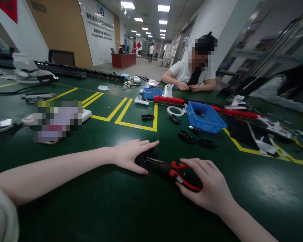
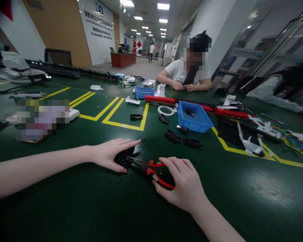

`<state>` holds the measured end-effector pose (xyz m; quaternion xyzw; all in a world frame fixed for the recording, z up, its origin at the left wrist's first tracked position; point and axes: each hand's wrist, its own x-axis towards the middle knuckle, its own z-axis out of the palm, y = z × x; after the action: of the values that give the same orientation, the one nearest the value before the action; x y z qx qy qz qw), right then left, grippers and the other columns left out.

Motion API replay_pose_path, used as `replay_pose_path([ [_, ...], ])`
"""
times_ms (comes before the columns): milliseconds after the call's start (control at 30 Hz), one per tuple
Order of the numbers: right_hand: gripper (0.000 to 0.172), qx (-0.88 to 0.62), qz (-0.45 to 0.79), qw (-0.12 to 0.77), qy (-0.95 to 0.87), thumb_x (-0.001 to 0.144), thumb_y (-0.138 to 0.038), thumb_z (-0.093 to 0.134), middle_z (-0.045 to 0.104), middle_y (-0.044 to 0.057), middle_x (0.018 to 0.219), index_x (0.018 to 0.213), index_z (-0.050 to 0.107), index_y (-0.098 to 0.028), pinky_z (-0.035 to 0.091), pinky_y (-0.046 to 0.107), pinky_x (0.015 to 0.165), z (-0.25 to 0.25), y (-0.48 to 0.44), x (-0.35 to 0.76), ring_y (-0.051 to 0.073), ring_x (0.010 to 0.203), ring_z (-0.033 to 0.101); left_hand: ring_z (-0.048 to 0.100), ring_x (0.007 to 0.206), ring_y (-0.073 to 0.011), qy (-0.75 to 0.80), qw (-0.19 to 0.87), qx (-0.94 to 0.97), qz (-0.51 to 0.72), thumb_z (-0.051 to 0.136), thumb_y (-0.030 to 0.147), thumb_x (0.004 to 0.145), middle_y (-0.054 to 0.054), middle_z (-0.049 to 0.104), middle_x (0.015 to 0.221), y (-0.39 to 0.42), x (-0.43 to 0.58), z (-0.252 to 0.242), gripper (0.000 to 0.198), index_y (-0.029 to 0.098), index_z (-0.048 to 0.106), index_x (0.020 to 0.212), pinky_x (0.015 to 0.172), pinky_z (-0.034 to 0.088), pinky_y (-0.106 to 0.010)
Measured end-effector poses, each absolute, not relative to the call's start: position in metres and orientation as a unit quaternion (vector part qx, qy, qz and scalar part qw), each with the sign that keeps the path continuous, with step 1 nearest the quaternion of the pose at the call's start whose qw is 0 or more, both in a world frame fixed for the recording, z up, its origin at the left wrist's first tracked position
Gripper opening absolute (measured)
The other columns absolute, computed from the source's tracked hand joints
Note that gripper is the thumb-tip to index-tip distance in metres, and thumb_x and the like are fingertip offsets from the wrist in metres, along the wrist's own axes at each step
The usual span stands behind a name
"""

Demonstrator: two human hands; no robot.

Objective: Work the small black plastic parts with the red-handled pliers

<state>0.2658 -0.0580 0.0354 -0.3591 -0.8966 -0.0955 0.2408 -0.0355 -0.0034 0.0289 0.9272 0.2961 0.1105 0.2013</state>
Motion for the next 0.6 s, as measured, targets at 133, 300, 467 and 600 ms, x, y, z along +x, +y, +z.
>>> replay_pose_path([
  [133,0.048,-0.352,-0.114,0.247,-0.896,0.077,-0.039,0.066,0.070,0.010,0.104,0.119,0.057,-0.018,0.049,0.038,0.077,0.0352,-0.0583,0.2672,0.024,0.090,0.066,0.056,0.105,-0.0271,0.297,0.204,0.926,0.109,0.066,0.056,0.080,-0.013,0.050,0.131,-0.0042,-0.0359,0.0298,0.100,0.023,0.009,0.155,0.083,0.043,-0.034],
  [300,0.052,-0.357,-0.115,0.253,-0.892,0.077,-0.038,0.067,0.069,0.010,0.106,0.124,0.055,-0.020,0.048,0.039,0.079,0.0335,-0.0577,0.2690,0.025,0.092,0.065,0.057,0.102,-0.0272,0.288,0.189,0.933,0.104,0.063,0.060,0.081,-0.014,0.050,0.129,-0.0039,-0.0357,0.0292,0.098,0.021,0.011,0.154,0.084,0.043,-0.035],
  [467,0.048,-0.344,-0.121,0.253,-0.896,0.077,-0.038,0.067,0.070,0.008,0.104,0.120,0.057,-0.020,0.046,0.038,0.079,0.0323,-0.0570,0.2690,0.023,0.090,0.065,0.057,0.105,-0.0280,0.279,0.186,0.936,0.107,0.063,0.061,0.082,-0.014,0.047,0.134,-0.0043,-0.0360,0.0290,0.095,0.023,0.013,0.154,0.087,0.044,-0.036],
  [600,0.045,-0.335,-0.139,0.239,-0.901,0.079,-0.037,0.066,0.070,0.008,0.102,0.120,0.055,-0.020,0.044,0.039,0.081,0.0336,-0.0574,0.2685,0.021,0.088,0.065,0.057,0.109,-0.0283,0.279,0.190,0.935,0.109,0.061,0.060,0.083,-0.014,0.043,0.139,-0.0057,-0.0361,0.0310,0.093,0.023,0.014,0.153,0.089,0.044,-0.036],
])
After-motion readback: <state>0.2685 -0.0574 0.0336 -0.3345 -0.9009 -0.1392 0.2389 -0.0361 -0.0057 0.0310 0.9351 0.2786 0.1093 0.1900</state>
